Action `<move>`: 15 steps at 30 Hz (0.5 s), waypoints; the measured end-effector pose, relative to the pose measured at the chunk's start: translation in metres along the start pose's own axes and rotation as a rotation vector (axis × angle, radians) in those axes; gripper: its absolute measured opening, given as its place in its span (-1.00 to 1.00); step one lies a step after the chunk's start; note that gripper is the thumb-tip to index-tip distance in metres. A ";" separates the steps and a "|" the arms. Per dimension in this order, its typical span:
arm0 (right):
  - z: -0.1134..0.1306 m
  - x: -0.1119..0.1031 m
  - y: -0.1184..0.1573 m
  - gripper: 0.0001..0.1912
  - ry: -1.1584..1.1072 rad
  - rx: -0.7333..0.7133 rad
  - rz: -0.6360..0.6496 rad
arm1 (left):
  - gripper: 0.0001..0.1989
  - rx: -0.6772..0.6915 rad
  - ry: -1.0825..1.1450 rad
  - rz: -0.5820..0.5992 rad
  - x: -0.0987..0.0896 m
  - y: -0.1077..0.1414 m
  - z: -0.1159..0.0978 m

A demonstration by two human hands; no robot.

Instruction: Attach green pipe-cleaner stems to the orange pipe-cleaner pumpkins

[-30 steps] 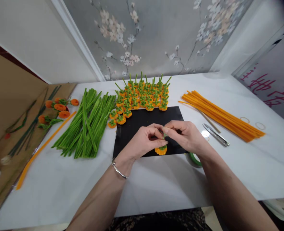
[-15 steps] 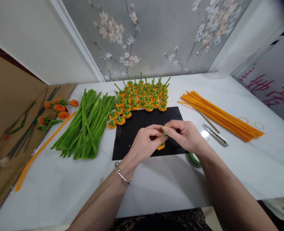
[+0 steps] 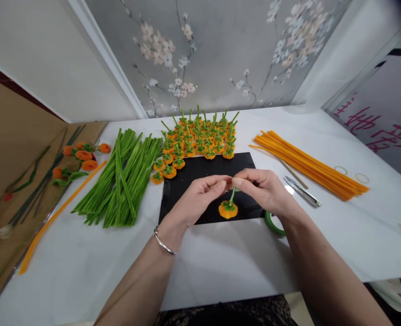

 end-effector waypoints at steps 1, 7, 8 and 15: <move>0.001 0.002 0.000 -0.72 -0.035 0.003 0.023 | -0.63 -0.012 0.049 0.012 0.001 0.000 0.000; 0.002 0.008 0.001 -0.73 -0.065 0.006 0.073 | -0.53 -0.082 0.118 -0.007 0.005 0.001 -0.001; 0.002 0.007 0.001 -0.74 -0.056 0.003 0.069 | -0.53 -0.078 0.118 -0.017 0.004 0.001 -0.002; -0.001 -0.002 0.002 -0.73 -0.065 0.008 0.049 | -0.54 -0.092 0.076 0.001 0.005 0.003 -0.004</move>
Point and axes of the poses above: each hand's wrist, its own y-axis away from the middle knuckle, its own x-axis out of the palm, z = x × y, the point moved 3 cm from there along -y, towards the middle knuckle, and after that the axes turned 1 degree about -x, right-handed, at the moved point
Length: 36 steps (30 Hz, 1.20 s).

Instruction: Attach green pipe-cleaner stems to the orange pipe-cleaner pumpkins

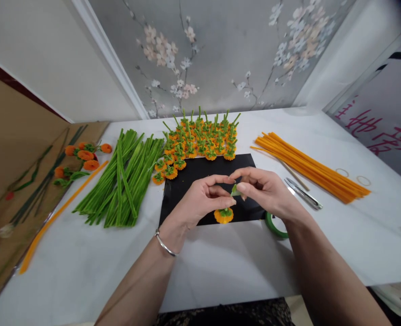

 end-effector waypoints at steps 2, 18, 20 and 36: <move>0.001 0.000 0.000 -0.75 -0.016 0.009 0.020 | -0.52 -0.009 -0.014 -0.024 0.000 0.000 0.000; 0.004 0.002 0.001 -0.75 0.224 -0.020 0.035 | -0.60 0.071 -0.276 -0.058 0.004 0.002 -0.009; 0.005 0.002 0.002 -0.77 0.173 -0.026 0.042 | -0.64 0.036 -0.187 0.025 0.003 0.002 -0.006; 0.004 0.001 0.001 -0.85 0.183 -0.044 0.118 | -0.45 0.015 -0.148 -0.008 -0.003 0.002 0.000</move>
Point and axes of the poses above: each hand's wrist, its own y-axis away from the middle knuckle, its own x-axis out of the palm, z = x × y, the point moved 3 cm from there along -y, towards the middle knuckle, and after that the axes turned 1 degree about -x, right-handed, at the moved point
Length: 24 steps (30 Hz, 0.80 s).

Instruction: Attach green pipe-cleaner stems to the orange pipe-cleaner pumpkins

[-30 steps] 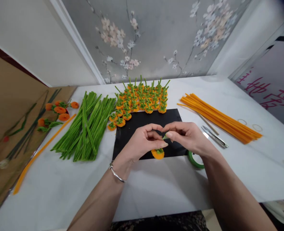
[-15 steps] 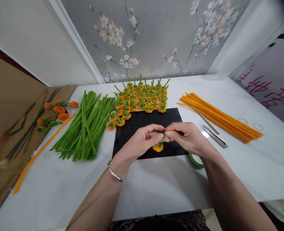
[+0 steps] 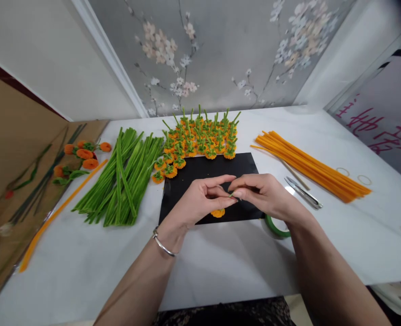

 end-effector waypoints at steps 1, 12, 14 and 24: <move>0.000 -0.001 0.000 -0.86 0.006 -0.008 0.011 | -0.45 0.006 -0.010 -0.009 0.000 0.000 0.000; 0.004 -0.005 0.000 -0.87 0.020 -0.099 -0.049 | -0.42 0.055 -0.125 -0.089 0.000 0.002 -0.005; 0.006 -0.005 0.000 -0.86 0.016 -0.112 -0.057 | -0.38 0.041 -0.122 -0.056 -0.001 0.002 -0.007; 0.007 0.001 0.000 -0.85 0.000 -0.113 -0.004 | -0.41 -0.051 0.089 0.152 -0.001 -0.001 0.004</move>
Point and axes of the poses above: each hand's wrist, its own y-axis away from the middle knuckle, its own x-axis out of the palm, z = x × y, the point moved 3 cm from there along -y, towards the middle knuckle, and after that the axes turned 1 degree about -x, right-handed, at the moved point
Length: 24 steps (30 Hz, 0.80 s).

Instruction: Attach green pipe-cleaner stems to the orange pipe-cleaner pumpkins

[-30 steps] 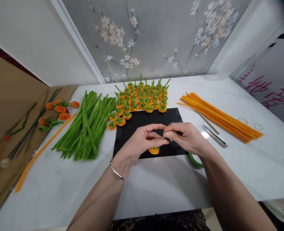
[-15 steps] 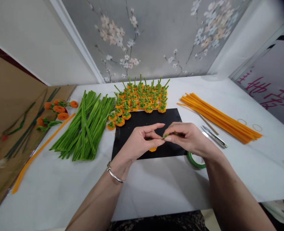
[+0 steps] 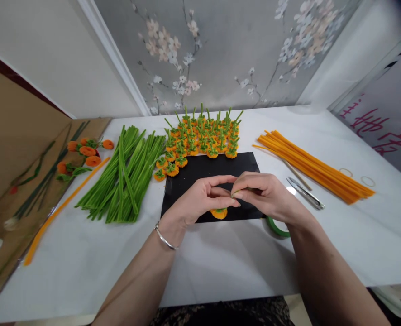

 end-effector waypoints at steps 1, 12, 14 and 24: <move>0.000 0.000 0.000 -0.85 0.001 0.004 -0.005 | -0.41 0.001 0.000 -0.017 0.000 0.000 0.000; -0.004 0.000 0.000 -0.87 0.116 0.028 -0.090 | -0.42 0.176 -0.334 -0.340 0.006 0.003 -0.012; -0.002 0.000 0.000 -0.83 0.111 0.009 -0.100 | -0.32 0.133 -0.298 -0.277 0.005 0.003 -0.011; -0.001 0.000 0.000 -0.86 -0.013 0.022 -0.039 | -0.34 0.071 -0.065 -0.094 0.005 0.000 -0.005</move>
Point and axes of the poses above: each hand's wrist, its own y-axis away from the middle knuckle, its own x-axis out of the palm, z = x × y, the point moved 3 cm from there along -y, towards the middle knuckle, and after that the axes turned 1 degree about -x, right-handed, at the moved point
